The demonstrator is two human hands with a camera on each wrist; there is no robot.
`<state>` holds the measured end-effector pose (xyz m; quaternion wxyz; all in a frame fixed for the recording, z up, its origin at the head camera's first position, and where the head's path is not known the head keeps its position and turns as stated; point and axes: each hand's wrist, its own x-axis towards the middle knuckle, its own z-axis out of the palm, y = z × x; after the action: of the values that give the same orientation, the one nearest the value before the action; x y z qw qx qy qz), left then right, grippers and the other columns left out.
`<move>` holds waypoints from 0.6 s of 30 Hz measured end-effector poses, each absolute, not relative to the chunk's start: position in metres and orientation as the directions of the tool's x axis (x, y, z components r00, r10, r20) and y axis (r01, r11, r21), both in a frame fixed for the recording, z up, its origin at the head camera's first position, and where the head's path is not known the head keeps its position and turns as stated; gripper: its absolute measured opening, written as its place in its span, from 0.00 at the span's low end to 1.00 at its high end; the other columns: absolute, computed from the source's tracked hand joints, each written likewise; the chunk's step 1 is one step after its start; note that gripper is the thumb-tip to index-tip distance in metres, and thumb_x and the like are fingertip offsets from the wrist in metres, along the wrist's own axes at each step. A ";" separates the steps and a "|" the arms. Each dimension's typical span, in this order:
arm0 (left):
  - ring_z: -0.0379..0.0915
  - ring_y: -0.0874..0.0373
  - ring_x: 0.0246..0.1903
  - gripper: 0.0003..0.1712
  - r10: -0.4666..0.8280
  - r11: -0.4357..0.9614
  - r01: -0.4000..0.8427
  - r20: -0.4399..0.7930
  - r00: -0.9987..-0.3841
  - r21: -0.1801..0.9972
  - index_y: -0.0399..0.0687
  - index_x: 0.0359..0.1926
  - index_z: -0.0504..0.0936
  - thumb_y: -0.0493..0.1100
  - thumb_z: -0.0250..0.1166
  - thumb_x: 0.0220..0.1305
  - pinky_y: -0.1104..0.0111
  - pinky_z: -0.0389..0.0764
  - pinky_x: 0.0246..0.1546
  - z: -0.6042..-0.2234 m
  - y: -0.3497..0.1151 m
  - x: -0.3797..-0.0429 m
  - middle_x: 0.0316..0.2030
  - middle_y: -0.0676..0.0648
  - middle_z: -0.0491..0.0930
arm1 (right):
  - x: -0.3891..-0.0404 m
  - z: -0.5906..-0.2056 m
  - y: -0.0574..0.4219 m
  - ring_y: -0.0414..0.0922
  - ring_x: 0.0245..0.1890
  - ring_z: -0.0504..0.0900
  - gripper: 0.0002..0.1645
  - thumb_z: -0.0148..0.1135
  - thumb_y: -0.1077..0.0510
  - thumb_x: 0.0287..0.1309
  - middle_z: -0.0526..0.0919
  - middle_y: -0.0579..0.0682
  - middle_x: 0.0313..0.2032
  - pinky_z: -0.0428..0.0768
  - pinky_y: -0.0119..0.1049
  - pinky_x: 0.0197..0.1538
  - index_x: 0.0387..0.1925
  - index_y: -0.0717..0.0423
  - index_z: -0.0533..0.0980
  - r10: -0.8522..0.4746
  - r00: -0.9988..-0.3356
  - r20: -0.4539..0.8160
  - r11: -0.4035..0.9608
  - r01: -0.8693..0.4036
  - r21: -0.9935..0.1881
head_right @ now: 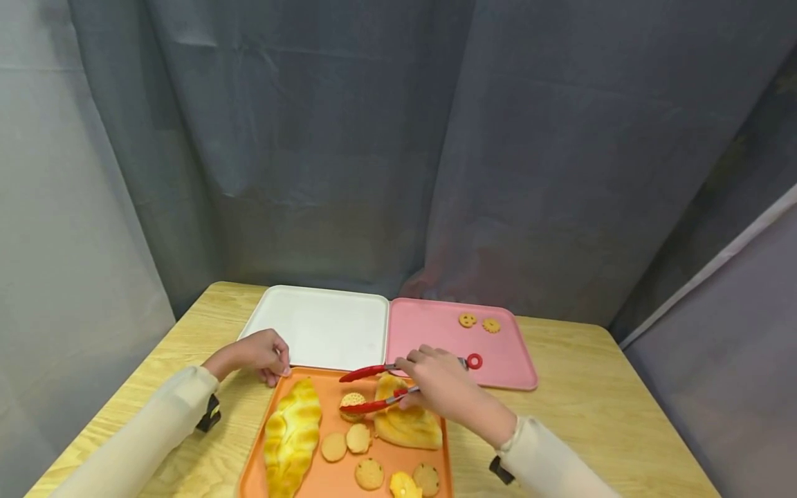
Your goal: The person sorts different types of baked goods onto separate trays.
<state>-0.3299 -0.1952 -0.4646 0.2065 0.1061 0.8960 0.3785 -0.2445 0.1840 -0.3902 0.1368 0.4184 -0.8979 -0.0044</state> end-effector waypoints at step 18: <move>0.81 0.59 0.16 0.08 0.357 0.687 0.039 -0.290 -0.888 0.726 0.39 0.23 0.84 0.34 0.72 0.58 0.68 0.83 0.21 -0.467 -0.196 -0.332 0.17 0.46 0.84 | -0.244 -0.384 0.182 0.41 0.32 0.77 0.35 0.80 0.39 0.43 0.84 0.45 0.33 0.76 0.32 0.31 0.49 0.55 0.83 -0.735 -0.675 0.070 0.678 -0.732 0.067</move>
<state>-0.3319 -0.1963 -0.4666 0.2090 0.1109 0.8942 0.3799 -0.2439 0.1817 -0.3838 0.0457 0.4007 -0.9149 -0.0166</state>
